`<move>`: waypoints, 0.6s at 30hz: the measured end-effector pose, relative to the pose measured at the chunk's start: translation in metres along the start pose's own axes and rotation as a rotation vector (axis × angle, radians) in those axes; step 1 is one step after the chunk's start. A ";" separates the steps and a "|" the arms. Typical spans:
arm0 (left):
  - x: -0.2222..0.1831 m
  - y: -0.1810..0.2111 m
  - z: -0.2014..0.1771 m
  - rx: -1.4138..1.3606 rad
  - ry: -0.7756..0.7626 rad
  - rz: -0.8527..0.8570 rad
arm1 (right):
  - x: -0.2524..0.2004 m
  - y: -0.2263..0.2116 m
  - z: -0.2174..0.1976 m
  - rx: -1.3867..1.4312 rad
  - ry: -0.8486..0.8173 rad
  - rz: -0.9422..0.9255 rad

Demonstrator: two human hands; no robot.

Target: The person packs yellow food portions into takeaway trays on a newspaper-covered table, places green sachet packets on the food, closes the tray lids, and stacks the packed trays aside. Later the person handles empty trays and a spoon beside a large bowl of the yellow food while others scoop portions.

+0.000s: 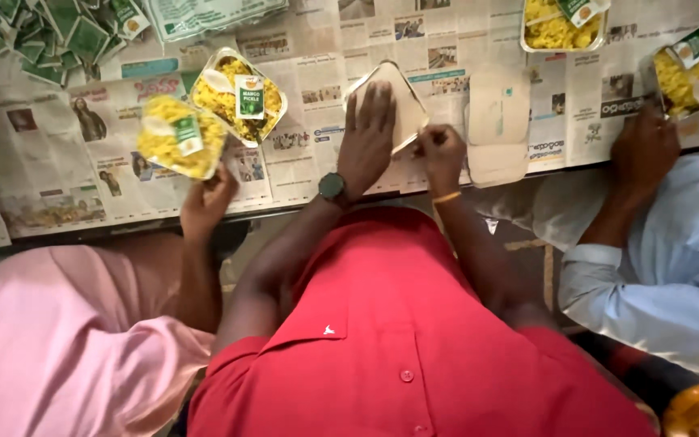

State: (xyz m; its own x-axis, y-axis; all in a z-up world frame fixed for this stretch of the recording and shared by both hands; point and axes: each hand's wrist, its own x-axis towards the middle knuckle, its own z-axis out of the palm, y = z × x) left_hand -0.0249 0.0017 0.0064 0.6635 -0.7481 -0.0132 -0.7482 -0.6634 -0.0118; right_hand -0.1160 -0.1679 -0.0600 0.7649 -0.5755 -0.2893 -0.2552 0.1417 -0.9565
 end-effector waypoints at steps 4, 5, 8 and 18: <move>-0.004 0.013 0.023 -0.278 0.085 -0.093 | -0.020 -0.010 0.001 0.259 -0.001 0.137; -0.003 0.014 0.023 -0.356 0.166 -0.110 | -0.016 -0.009 0.000 0.354 -0.011 0.176; -0.003 0.016 0.024 -0.416 0.231 -0.133 | -0.002 0.006 -0.006 0.384 -0.028 0.218; -0.003 0.002 0.025 -0.391 0.237 -0.064 | 0.017 -0.048 -0.007 0.185 -0.144 0.274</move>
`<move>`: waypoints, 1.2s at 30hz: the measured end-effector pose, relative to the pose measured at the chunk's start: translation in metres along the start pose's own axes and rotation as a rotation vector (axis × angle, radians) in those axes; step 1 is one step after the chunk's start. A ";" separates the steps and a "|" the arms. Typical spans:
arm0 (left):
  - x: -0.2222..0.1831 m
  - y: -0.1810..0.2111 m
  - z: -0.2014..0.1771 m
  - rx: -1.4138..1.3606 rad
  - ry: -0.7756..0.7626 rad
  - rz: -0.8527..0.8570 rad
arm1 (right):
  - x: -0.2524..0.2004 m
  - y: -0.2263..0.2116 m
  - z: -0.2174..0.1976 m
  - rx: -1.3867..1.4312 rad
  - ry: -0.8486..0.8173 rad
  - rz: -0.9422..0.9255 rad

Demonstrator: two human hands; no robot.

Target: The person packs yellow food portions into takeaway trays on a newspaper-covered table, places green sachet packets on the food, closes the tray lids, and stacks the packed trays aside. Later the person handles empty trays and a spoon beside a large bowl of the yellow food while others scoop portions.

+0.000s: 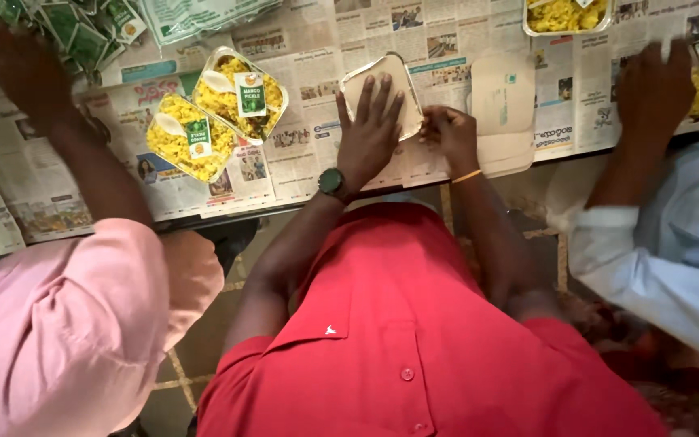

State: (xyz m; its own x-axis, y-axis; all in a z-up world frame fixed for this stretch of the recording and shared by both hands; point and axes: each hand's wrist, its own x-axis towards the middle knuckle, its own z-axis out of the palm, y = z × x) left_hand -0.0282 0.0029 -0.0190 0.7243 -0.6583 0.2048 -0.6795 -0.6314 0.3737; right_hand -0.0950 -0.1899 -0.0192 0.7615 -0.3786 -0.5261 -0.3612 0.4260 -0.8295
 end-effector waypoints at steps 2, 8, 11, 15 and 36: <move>0.001 -0.002 -0.003 -0.008 -0.007 0.020 | 0.010 0.007 -0.003 -0.053 -0.030 0.014; 0.002 -0.011 -0.004 -0.001 -0.027 0.064 | 0.014 0.011 0.004 -0.276 -0.100 -0.083; 0.002 -0.012 -0.006 0.010 -0.049 0.078 | 0.018 0.009 0.003 -0.405 -0.131 -0.156; 0.007 -0.016 -0.009 0.020 -0.092 0.094 | 0.023 -0.026 0.026 -0.167 -0.081 -0.052; 0.023 -0.044 -0.015 -0.009 -0.189 0.204 | 0.073 -0.013 0.032 -0.796 0.035 -0.784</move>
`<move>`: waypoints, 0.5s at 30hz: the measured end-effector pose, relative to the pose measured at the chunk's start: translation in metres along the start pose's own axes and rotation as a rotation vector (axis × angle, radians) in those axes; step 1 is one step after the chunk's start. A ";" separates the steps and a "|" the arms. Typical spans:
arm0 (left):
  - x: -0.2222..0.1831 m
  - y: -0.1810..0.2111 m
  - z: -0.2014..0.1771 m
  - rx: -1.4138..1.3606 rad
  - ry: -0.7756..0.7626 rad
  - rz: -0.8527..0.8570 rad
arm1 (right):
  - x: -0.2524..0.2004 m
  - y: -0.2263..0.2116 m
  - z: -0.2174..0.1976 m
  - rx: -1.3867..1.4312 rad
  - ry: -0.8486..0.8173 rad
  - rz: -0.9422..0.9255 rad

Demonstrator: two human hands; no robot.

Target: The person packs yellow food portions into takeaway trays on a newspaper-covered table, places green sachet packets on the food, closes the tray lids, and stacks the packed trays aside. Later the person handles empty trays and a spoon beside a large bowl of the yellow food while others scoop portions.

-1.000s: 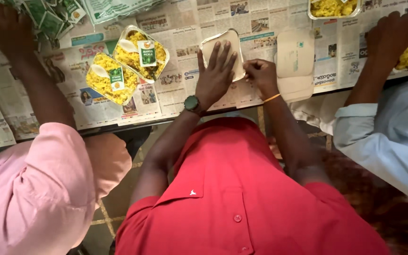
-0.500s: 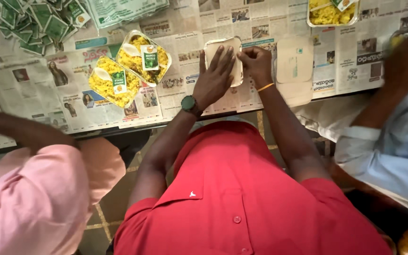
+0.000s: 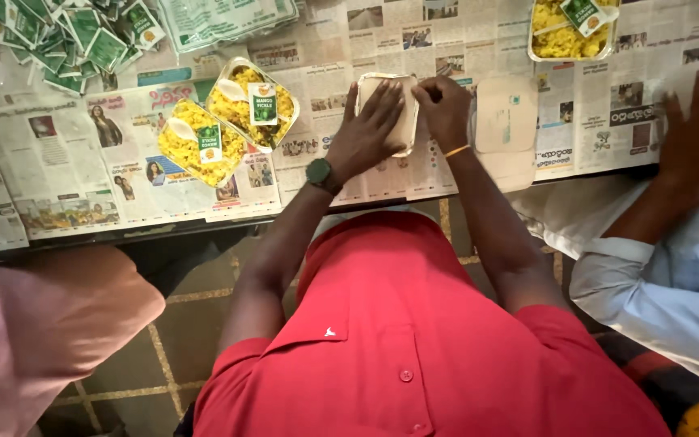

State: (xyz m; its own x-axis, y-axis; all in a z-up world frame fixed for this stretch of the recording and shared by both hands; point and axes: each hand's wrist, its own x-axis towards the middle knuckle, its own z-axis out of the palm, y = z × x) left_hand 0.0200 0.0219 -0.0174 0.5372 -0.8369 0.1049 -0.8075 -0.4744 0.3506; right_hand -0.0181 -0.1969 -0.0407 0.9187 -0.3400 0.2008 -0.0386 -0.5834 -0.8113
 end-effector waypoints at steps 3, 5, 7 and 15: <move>0.012 -0.008 -0.040 -0.026 -0.156 0.002 | 0.002 0.012 -0.004 0.670 -0.064 0.608; 0.009 -0.015 -0.030 -0.039 -0.174 -0.028 | 0.001 0.020 -0.003 0.703 -0.093 0.636; 0.009 -0.022 -0.015 -0.045 -0.189 -0.057 | 0.006 0.024 0.000 0.741 -0.119 0.657; 0.004 -0.031 0.005 -0.130 -0.002 0.006 | 0.035 -0.001 -0.015 0.359 -0.269 0.508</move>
